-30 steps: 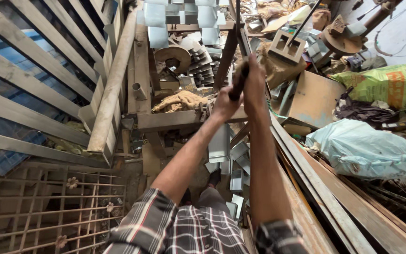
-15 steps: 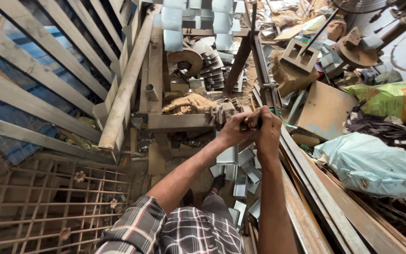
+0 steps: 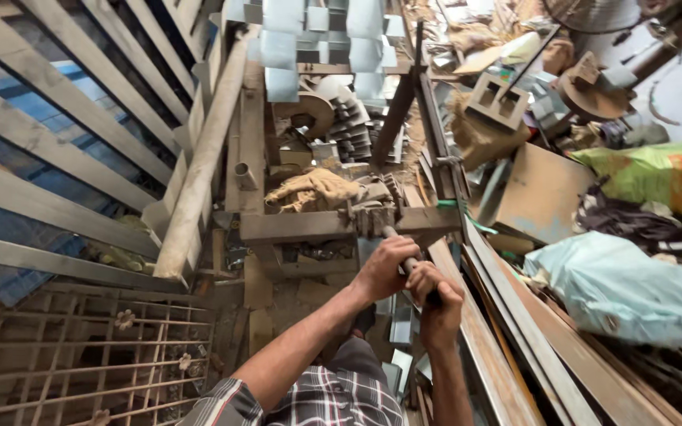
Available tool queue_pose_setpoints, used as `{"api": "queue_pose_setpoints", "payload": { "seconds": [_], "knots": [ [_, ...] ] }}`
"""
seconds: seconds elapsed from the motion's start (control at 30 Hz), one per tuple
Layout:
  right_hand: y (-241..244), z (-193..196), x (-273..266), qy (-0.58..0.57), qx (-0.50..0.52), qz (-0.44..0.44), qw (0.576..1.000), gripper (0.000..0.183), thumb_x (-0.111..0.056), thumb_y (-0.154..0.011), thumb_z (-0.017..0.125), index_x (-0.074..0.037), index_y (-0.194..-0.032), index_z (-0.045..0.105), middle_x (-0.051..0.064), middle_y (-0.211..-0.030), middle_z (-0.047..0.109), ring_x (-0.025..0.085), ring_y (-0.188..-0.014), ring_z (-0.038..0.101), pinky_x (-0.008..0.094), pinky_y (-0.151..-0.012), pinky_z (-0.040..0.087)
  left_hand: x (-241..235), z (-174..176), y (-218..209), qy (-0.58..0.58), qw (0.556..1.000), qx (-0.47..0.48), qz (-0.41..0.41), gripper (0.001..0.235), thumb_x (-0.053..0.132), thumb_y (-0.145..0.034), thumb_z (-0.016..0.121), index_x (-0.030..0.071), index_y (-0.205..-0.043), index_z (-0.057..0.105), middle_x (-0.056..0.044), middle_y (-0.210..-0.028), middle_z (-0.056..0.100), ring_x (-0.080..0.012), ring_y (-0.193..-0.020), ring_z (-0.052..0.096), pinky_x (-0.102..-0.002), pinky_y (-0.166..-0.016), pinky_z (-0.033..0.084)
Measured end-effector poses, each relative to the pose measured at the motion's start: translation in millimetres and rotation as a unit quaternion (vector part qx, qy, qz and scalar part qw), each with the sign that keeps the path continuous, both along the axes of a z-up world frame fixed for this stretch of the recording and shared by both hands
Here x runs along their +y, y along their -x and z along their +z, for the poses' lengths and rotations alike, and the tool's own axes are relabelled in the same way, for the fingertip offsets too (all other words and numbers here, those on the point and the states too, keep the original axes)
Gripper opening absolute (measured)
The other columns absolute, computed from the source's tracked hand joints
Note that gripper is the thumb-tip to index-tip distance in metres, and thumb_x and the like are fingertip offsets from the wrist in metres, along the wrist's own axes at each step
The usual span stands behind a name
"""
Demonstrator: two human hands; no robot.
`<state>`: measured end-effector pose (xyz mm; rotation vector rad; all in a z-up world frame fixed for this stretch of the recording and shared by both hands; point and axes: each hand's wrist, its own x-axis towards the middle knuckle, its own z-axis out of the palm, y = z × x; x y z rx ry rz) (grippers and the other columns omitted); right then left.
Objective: The person uses a manual metal bending tool to shape small square metal components, inserting each piece into the tool and pulling a lever to bend the edges.
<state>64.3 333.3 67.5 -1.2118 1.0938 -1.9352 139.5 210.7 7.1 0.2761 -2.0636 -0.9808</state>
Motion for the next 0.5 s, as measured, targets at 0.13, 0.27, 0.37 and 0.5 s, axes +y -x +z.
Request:
{"api": "queue_pose_setpoints", "payload": {
  "seconds": [0.13,0.27,0.37,0.5],
  "knots": [
    [1.9,5.8,-8.8,-0.033,0.036,-0.028,0.998,0.051,-0.035,-0.100,0.043,-0.004,-0.059,0.041,0.011,-0.061,0.046,0.026,-0.071,0.051,0.044,-0.101,0.041,-1.4,5.2,1.4,-0.014,0.999,-0.024,0.032,0.016,0.012,-0.082,0.073,0.005,-0.087,0.059,-0.011,-0.088,0.062,-0.0331,-0.095,0.063,-0.043,-0.087,0.050],
    [-4.2,6.5,3.0,-0.041,0.047,-0.042,0.997,0.046,-0.034,-0.094,0.042,-0.003,-0.061,0.044,0.012,-0.064,0.050,0.027,-0.079,0.053,0.043,-0.108,0.036,-0.4,11.5,4.3,-0.003,0.999,-0.024,0.044,0.022,0.018,-0.077,0.076,0.005,-0.082,0.059,-0.010,-0.084,0.062,-0.0327,-0.091,0.062,-0.043,-0.087,0.049],
    [-3.5,5.8,-1.7,-0.032,0.022,-0.042,0.998,0.047,-0.034,-0.094,0.043,-0.004,-0.059,0.044,0.011,-0.063,0.052,0.024,-0.076,0.053,0.042,-0.105,0.035,-2.4,16.3,-0.2,-0.006,0.998,-0.056,0.036,0.023,0.019,-0.078,0.076,0.005,-0.078,0.058,-0.009,-0.083,0.062,-0.0319,-0.092,0.063,-0.043,-0.088,0.049],
    [1.2,12.2,-1.7,-0.026,0.049,-0.019,0.998,0.045,-0.035,-0.102,0.043,-0.006,-0.068,0.048,0.008,-0.067,0.056,0.025,-0.080,0.058,0.044,-0.121,0.036,-10.9,16.2,8.0,-0.008,0.998,-0.043,0.034,0.026,0.020,-0.080,0.077,0.004,-0.076,0.057,-0.010,-0.081,0.061,-0.0311,-0.090,0.062,-0.043,-0.087,0.049]
  ]
}}
